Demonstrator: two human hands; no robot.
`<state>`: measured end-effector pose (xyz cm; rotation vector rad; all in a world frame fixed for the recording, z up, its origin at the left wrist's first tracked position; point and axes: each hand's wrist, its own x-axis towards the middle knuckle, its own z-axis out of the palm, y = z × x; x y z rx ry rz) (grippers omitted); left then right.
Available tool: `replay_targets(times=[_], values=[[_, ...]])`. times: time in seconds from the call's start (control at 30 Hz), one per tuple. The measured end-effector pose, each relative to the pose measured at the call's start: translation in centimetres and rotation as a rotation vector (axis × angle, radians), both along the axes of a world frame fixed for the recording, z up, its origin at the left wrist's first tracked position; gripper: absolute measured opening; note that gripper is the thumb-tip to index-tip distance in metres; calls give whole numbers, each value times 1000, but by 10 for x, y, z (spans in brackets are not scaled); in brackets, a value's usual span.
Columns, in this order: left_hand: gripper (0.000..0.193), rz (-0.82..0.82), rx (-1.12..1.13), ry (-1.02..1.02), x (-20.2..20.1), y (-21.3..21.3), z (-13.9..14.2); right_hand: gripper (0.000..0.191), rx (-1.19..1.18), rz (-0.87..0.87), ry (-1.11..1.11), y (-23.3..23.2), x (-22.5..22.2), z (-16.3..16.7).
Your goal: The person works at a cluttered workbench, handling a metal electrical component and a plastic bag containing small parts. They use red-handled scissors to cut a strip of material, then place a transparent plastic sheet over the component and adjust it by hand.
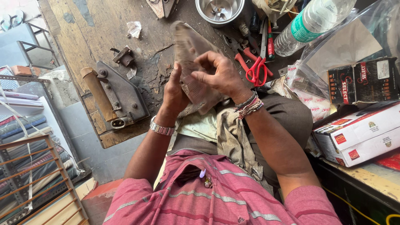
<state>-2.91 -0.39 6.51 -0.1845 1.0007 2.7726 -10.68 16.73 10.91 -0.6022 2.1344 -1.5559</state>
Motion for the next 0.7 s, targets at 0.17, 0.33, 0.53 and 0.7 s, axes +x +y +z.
replay_targets(times=[0.17,0.33,0.53,0.7], values=[[69,7,42,-59,-4,6,-6,17,-115,36,26,-2,4,-8],[39,43,31,-6,-11,0,-13,7,-82,40,5,0,5,-9],[25,126,-11,-108,-17,-12,-17,13,-216,217,-120,1,8,-6],[33,152,-36,-139,-17,-19,-7,16,-516,166,-248,7,1,-7]])
